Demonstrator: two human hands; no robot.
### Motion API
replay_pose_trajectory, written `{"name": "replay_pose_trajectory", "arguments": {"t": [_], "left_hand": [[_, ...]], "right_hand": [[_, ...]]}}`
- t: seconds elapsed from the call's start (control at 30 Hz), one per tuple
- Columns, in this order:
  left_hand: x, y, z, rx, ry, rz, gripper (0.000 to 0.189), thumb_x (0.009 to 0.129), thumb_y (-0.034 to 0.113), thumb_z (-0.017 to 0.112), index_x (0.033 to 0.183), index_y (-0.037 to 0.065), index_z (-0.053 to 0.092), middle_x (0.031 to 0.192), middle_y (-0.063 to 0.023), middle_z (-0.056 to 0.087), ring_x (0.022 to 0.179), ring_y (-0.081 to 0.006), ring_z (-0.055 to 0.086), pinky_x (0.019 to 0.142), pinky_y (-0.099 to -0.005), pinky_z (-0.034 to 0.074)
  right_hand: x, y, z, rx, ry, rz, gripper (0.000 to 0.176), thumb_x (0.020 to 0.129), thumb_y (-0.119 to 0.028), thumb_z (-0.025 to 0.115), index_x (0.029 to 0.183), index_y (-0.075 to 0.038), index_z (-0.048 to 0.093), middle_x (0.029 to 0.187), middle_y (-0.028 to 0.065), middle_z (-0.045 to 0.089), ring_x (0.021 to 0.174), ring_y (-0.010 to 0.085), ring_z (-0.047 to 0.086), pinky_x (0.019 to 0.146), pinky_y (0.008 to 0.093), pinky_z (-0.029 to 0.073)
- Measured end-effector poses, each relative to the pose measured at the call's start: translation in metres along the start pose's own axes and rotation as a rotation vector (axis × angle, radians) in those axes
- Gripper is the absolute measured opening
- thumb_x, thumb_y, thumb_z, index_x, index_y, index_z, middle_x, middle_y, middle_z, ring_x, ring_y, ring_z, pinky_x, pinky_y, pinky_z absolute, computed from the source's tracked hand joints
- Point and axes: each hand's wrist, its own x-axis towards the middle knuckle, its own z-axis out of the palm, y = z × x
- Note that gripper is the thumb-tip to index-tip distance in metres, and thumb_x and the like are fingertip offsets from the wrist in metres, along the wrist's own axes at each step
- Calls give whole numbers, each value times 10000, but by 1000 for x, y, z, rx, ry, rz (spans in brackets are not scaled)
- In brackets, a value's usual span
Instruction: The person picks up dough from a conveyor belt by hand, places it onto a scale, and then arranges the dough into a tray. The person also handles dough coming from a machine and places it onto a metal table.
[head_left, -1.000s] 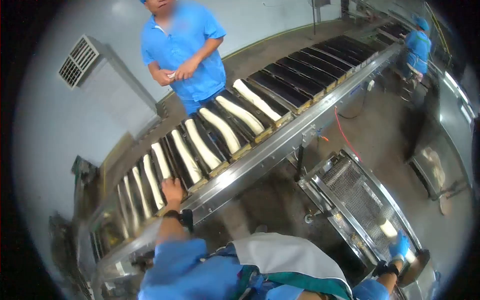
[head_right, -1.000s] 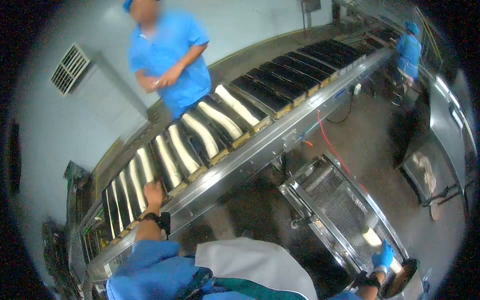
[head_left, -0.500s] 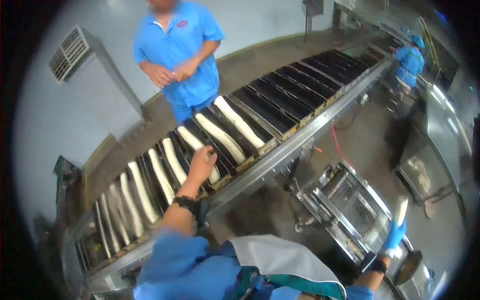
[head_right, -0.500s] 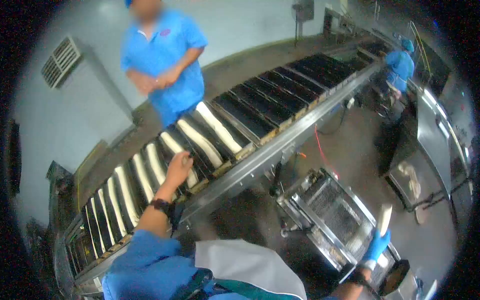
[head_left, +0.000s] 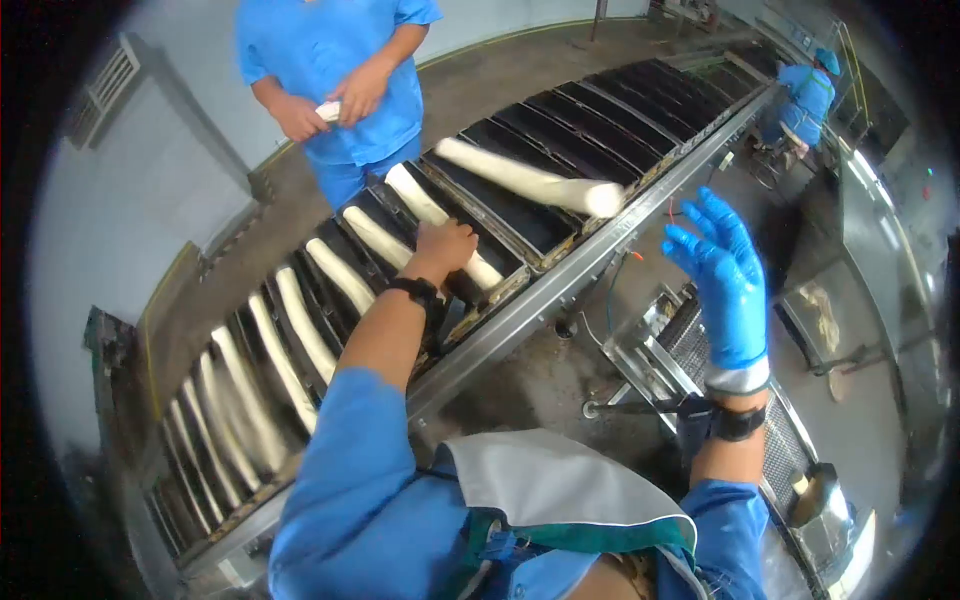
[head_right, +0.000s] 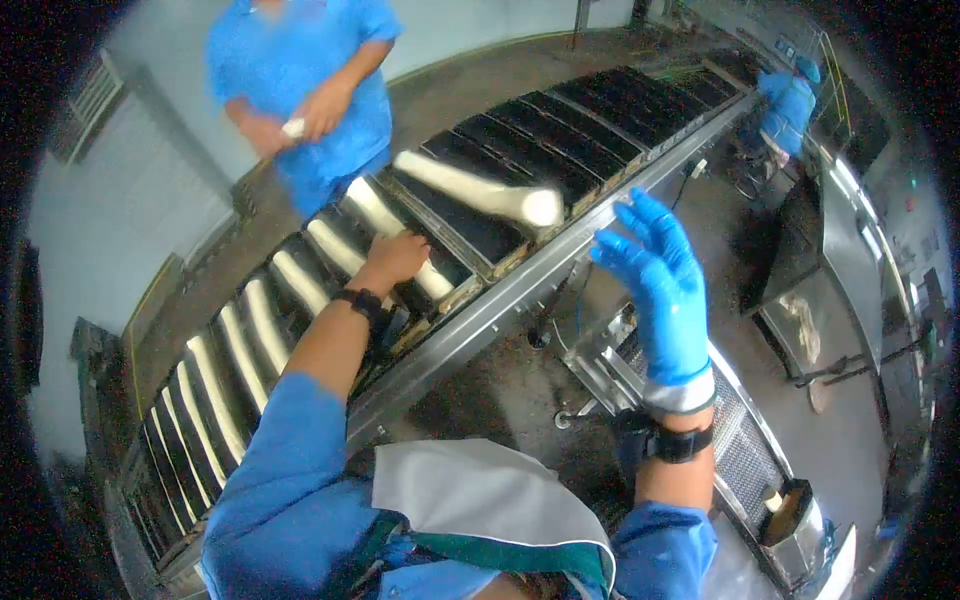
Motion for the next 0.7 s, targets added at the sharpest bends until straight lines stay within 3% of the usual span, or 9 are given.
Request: {"name": "replay_pose_trajectory", "arguments": {"t": [0.07, 0.13, 0.27, 0.37, 0.43, 0.47, 0.53, 0.6, 0.7], "left_hand": [[-1, -13, 10, 91, -104, 105, 291, 889, 329, 437, 999, 142, 631, 1036, -56, 606, 982, -259, 581, 864, -557, 373], [-8, -19, 16, 18, -38, 24, 305, 884, 328, 424, 994, 136, 634, 1035, -67, 604, 974, -270, 580, 877, -544, 369], [-17, -24, 7, -100, -65, -275, 336, 874, 320, 390, 990, 116, 631, 1031, -80, 601, 952, -301, 580, 874, -525, 367], [-44, -22, 17, -2, 238, -233, 288, 846, 305, 421, 819, 107, 630, 860, -81, 621, 816, -334, 596, 766, -478, 377], [-60, -15, 8, 16, 401, -194, 187, 822, 249, 502, 758, 114, 615, 848, -80, 613, 710, -322, 566, 728, -446, 362], [-63, -11, 7, 58, 369, -241, 141, 814, 236, 533, 788, 130, 622, 866, -55, 609, 734, -305, 559, 759, -441, 353], [-73, 11, -3, 83, 608, -235, 271, 799, 304, 583, 958, 90, 632, 937, -103, 598, 940, -291, 517, 900, -466, 308], [-82, 43, -21, 21, 510, -176, 391, 809, 365, 594, 1034, 45, 611, 979, -141, 599, 1038, -295, 496, 894, -459, 330], [-81, 84, -28, 7, 134, -80, 486, 793, 452, 608, 990, 7, 615, 966, -151, 605, 1019, -305, 513, 905, -451, 331]], "right_hand": [[-14, 2, 3, -72, -40, 53, 459, 849, -77, 518, 1291, 14, 435, 1208, 131, 541, 1013, 197, 573, 893, 334, 472], [-27, 6, -11, -140, -102, 101, 441, 852, -82, 523, 1276, 19, 453, 1196, 126, 554, 1012, 193, 572, 888, 336, 472], [-60, 11, -48, -229, 45, 114, 403, 861, -105, 540, 1238, 29, 491, 1143, 93, 589, 962, 165, 575, 848, 310, 476], [-87, 11, -101, -374, 249, 159, 348, 846, -124, 538, 1164, 17, 564, 1075, 75, 605, 882, 134, 576, 783, 273, 472], [-101, 19, -150, -336, 385, 161, 323, 859, -128, 540, 1151, 4, 574, 1035, 63, 614, 836, 127, 575, 745, 261, 472], [-109, 26, -177, -295, 444, 153, 310, 867, -123, 540, 1148, 7, 574, 1020, 57, 621, 803, 125, 579, 727, 257, 473], [-116, 27, -220, -402, 483, 212, 298, 870, -129, 542, 1141, -10, 580, 980, 39, 619, 757, 113, 566, 684, 247, 468], [-123, 44, -270, -360, 505, 261, 274, 869, -119, 543, 1120, -22, 595, 947, 34, 614, 723, 97, 550, 661, 232, 457], [-129, 81, -347, -540, 478, 406, 281, 857, -100, 553, 1119, -5, 590, 966, 41, 613, 745, 100, 554, 676, 227, 457]]}}
